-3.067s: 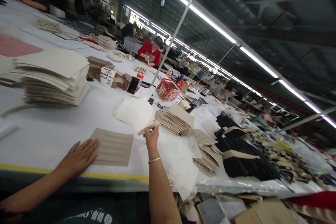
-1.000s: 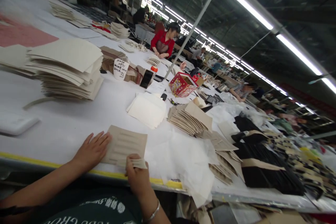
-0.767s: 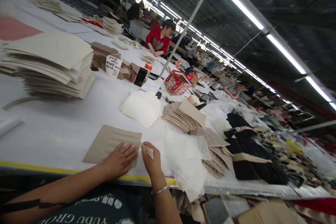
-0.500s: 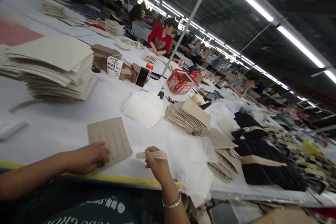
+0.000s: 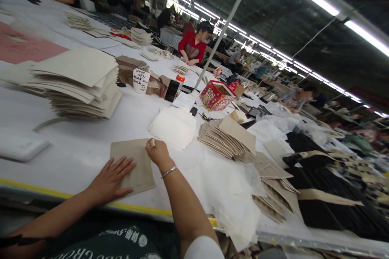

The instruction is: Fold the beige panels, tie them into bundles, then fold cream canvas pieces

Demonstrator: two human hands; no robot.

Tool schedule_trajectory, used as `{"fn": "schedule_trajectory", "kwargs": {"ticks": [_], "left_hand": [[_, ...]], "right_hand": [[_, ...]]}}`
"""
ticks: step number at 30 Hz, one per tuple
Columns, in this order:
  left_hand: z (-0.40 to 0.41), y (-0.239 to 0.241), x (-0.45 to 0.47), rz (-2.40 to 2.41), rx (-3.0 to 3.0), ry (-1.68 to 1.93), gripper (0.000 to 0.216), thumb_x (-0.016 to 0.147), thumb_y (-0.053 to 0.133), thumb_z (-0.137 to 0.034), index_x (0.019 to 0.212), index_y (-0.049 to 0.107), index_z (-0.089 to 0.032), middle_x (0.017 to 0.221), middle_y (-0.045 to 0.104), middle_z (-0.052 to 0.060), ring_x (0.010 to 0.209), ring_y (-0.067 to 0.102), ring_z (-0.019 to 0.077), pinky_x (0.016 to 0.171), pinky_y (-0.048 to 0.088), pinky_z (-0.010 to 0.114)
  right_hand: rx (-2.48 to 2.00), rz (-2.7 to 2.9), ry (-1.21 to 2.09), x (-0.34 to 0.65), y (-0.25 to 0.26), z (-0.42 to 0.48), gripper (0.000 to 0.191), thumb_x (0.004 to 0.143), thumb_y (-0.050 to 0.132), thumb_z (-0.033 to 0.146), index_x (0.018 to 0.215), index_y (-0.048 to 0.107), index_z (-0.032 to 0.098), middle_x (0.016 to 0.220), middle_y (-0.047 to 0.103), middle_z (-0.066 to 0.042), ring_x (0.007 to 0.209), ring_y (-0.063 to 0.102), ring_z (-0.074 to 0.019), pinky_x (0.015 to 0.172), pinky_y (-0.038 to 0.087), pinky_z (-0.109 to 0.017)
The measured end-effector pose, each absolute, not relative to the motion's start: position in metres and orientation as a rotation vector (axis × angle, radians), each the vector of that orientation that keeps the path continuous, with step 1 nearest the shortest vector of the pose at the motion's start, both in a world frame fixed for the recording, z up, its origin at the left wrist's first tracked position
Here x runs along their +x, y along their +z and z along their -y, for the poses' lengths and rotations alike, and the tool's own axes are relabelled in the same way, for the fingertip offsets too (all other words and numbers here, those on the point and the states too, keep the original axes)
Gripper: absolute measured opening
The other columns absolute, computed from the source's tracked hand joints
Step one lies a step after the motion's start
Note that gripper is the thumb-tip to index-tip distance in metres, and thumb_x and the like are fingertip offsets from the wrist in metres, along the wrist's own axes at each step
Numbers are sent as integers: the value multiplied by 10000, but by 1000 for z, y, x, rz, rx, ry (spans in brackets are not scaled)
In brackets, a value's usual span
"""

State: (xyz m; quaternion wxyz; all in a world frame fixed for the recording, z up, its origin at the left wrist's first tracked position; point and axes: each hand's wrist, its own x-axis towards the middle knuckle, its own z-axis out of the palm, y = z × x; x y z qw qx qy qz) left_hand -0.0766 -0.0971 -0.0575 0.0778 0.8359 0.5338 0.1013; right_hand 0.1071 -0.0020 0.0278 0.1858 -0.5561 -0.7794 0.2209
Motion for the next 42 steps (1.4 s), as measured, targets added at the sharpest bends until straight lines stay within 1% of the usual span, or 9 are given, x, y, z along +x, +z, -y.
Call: {"fn": "schedule_trajectory", "kwargs": {"ticks": [4, 10, 13, 17, 24, 30, 34, 39, 42], "left_hand": [[98, -58, -77, -1684, 2461, 337, 686, 734, 511, -644, 1318, 452, -289, 1436, 342, 37, 1339, 228, 300, 1091, 7, 482], [93, -60, -80, -1540, 2500, 310, 678, 728, 556, -580, 1326, 443, -281, 1440, 335, 69, 1334, 224, 338, 1077, 24, 536], [91, -55, -80, -1495, 2504, 277, 695, 715, 567, -582, 1329, 435, -284, 1442, 332, 70, 1333, 227, 339, 1078, 34, 537], [93, -50, -79, -1546, 2474, 244, 726, 693, 586, -591, 1330, 433, -278, 1450, 316, 64, 1336, 226, 326, 1085, 54, 518], [94, -53, -80, -1574, 2403, 296, 795, 664, 534, -706, 1322, 450, -267, 1458, 290, 89, 1343, 220, 314, 1093, 71, 484], [90, -56, -81, -1544, 2397, 293, 825, 654, 483, -760, 1324, 444, -279, 1461, 284, 86, 1345, 216, 311, 1093, 76, 481], [91, -54, -81, -1560, 2387, 314, 826, 655, 487, -756, 1322, 447, -270, 1461, 286, 88, 1345, 218, 308, 1095, 80, 476], [92, -56, -82, -1525, 2372, 312, 855, 638, 480, -775, 1326, 443, -268, 1461, 282, 93, 1347, 214, 308, 1094, 88, 484], [92, -58, -82, -1531, 2401, 337, 850, 640, 487, -769, 1327, 440, -269, 1461, 282, 95, 1346, 213, 310, 1093, 82, 490]], "right_hand": [[-1595, 2336, 625, 128, 29, 45, 189, 821, 469, 198, 722, 629, 191, 627, 643, -5, 584, 571, -123, 550, 351, -194], [-1607, 2317, 970, 140, 31, 79, 230, 859, 408, 224, 787, 623, 187, 577, 622, 26, 529, 577, -82, 546, 372, -158], [-1713, 2200, 738, 113, 27, 40, 259, 892, 377, 243, 871, 626, 173, 678, 660, -7, 582, 597, -89, 581, 383, -169], [-1836, 2248, 428, 91, 25, 24, 240, 881, 403, 217, 864, 636, 163, 732, 681, -52, 664, 612, -132, 604, 365, -208], [-1765, 2506, 452, 118, 23, 102, 218, 852, 428, 213, 747, 615, 175, 647, 667, -30, 584, 590, -131, 524, 290, -229], [-1845, 2254, 390, 87, 23, 29, 268, 892, 363, 192, 811, 616, 160, 711, 673, -40, 653, 602, -122, 575, 338, -202], [-1782, 2350, 505, 95, 30, 49, 229, 857, 412, 190, 745, 609, 161, 638, 644, -33, 615, 597, -124, 548, 344, -192], [-1656, 2288, 1190, 115, 30, 98, 236, 841, 384, 188, 705, 575, 162, 537, 583, 12, 440, 555, -75, 436, 333, -139], [-1724, 2154, 1039, 98, 25, 68, 269, 866, 362, 209, 699, 567, 157, 518, 575, 9, 463, 563, -80, 477, 369, -142]]}}
